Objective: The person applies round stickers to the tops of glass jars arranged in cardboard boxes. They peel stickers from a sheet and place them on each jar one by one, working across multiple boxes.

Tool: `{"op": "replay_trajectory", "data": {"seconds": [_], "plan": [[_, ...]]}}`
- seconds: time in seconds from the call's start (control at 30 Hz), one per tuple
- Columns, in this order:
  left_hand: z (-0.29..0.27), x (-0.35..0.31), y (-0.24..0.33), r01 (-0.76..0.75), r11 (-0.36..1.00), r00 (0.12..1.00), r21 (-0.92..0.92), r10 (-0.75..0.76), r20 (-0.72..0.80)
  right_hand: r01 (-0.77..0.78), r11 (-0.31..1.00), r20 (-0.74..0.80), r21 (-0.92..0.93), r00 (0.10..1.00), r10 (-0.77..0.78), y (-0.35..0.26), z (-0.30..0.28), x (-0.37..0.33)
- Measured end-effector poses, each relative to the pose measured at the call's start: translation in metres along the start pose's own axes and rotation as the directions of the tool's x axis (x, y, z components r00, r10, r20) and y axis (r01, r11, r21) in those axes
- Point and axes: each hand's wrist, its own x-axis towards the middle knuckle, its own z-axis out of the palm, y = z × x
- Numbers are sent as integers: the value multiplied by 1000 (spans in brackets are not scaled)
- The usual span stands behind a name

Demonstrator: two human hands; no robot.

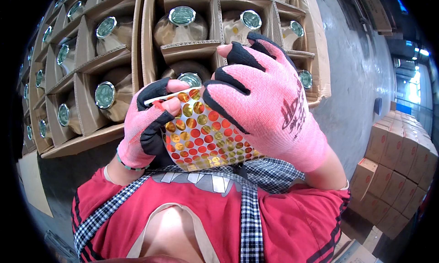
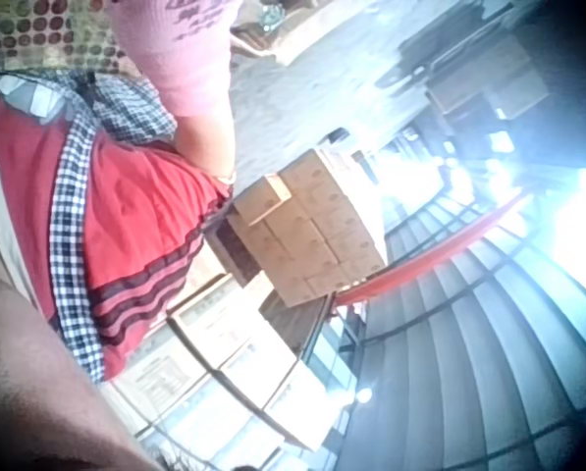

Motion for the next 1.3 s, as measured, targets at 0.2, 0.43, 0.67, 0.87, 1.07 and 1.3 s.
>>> {"op": "replay_trajectory", "data": {"seconds": [0.2, 0.43, 0.67, 0.87, 1.07, 1.3], "plan": [[1, 1, 0, -17, 996, 1000, -91, 16, -8, -42, 996, -67, 83, 997, 48, 1, 9, 5], [-2, 1, 1, -1, 989, 1000, -149, 0, -1, -31, 998, -66, 47, 997, 34, 4, 14, 8], [-6, 6, 1, -31, 996, 999, -82, 27, -44, 47, 999, -14, -26, 999, -47, 6, 10, 13], [-9, 11, 1, 17, 986, 999, -165, -24, -40, 49, 999, -51, 3, 997, -49, 10, 21, 17], [-23, 16, -3, -71, 996, 993, -63, 64, -97, 58, 916, 38, 396, 996, -79, 30, 14, 35], [-21, 24, -3, 25, 991, 994, -132, -39, -102, -400, 899, 15, 179, 914, 404, 191, 50, 124]]}}
